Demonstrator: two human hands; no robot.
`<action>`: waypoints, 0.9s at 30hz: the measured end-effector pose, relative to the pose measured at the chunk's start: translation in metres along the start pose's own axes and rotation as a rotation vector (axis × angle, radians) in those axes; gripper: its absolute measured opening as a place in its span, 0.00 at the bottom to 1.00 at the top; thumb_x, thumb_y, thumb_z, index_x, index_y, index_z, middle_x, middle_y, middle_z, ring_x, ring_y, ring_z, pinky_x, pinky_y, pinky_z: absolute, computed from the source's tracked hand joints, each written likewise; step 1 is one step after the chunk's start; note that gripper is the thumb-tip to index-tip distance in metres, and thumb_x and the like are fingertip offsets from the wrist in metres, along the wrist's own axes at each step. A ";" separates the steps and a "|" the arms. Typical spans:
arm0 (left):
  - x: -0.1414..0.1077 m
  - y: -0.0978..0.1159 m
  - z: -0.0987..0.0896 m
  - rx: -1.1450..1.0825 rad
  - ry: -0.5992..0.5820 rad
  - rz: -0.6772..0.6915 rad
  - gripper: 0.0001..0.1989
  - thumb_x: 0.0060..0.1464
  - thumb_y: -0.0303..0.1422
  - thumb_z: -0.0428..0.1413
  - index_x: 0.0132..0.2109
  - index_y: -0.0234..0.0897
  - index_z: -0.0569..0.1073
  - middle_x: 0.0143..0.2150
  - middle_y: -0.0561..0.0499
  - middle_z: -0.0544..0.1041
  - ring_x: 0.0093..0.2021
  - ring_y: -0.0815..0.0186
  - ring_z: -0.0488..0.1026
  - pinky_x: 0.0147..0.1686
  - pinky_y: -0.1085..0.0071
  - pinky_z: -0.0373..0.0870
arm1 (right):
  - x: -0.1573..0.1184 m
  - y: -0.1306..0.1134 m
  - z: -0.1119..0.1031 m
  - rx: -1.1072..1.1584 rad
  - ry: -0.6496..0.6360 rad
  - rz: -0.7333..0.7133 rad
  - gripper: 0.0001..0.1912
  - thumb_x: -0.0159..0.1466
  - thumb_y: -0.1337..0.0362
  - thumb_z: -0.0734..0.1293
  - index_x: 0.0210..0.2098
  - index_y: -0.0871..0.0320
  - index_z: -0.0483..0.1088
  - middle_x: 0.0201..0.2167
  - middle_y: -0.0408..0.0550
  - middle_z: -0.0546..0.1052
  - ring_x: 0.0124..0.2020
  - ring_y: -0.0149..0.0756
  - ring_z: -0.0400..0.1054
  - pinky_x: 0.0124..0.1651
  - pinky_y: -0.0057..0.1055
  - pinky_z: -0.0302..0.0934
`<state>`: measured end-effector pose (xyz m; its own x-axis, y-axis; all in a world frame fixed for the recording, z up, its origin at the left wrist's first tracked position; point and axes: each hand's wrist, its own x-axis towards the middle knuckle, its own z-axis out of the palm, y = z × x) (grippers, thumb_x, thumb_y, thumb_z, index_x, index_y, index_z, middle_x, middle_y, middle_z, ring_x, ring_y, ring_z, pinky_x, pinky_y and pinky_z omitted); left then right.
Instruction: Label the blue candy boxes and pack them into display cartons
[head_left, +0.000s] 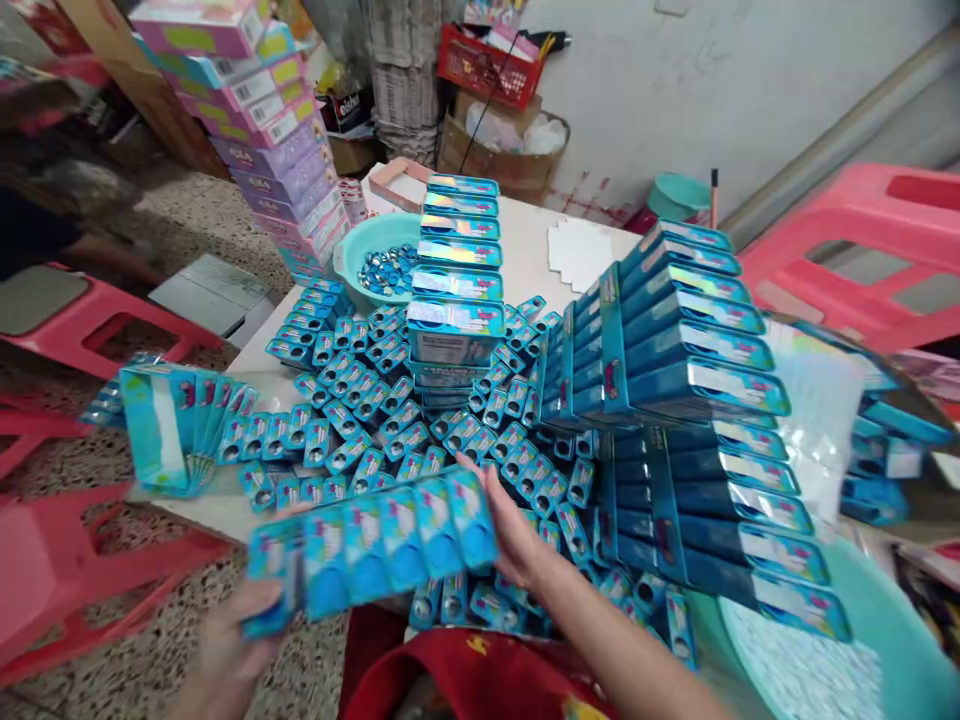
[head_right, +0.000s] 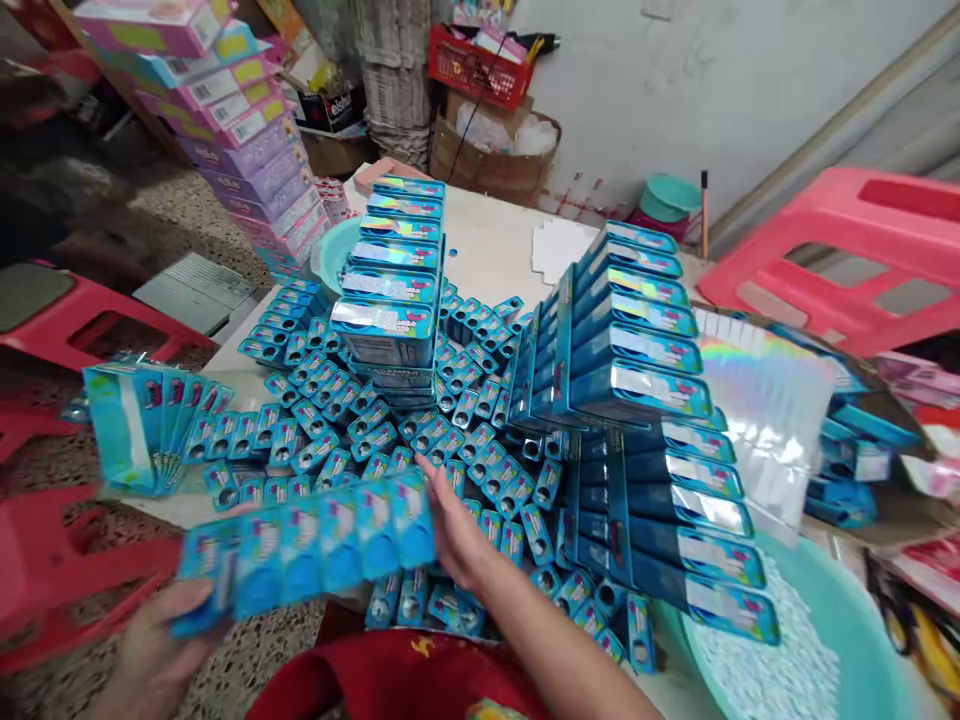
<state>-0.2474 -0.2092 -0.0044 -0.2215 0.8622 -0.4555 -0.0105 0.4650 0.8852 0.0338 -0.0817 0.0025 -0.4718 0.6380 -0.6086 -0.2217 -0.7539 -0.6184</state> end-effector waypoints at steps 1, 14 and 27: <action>0.003 0.002 0.017 -0.100 -0.042 -0.066 0.33 0.36 0.55 0.52 0.55 0.76 0.61 0.37 0.61 0.80 0.48 0.46 0.73 0.34 0.44 0.72 | -0.006 0.001 -0.006 0.022 0.010 0.020 0.31 0.62 0.41 0.55 0.60 0.47 0.58 0.52 0.49 0.72 0.48 0.41 0.70 0.45 0.41 0.66; 0.139 0.095 0.207 -0.190 -0.500 -0.156 0.19 0.39 0.39 0.64 0.39 0.33 0.76 0.38 0.48 0.78 0.42 0.55 0.74 0.42 0.64 0.69 | -0.096 0.031 -0.122 0.210 0.318 -0.221 0.25 0.56 0.53 0.69 0.52 0.52 0.67 0.52 0.49 0.73 0.51 0.44 0.68 0.49 0.42 0.65; 0.044 0.066 0.197 0.339 -0.042 0.503 0.06 0.51 0.37 0.57 0.35 0.41 0.75 0.39 0.50 0.75 0.48 0.57 0.68 0.54 0.60 0.60 | -0.138 0.039 -0.128 -0.687 0.703 -0.450 0.16 0.62 0.55 0.64 0.45 0.56 0.70 0.44 0.51 0.74 0.45 0.40 0.67 0.44 0.38 0.64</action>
<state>-0.0654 -0.1008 0.0148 -0.0798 0.9968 0.0013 0.3982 0.0307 0.9168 0.2000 -0.1785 -0.0014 0.1770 0.9465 -0.2698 0.3765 -0.3184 -0.8700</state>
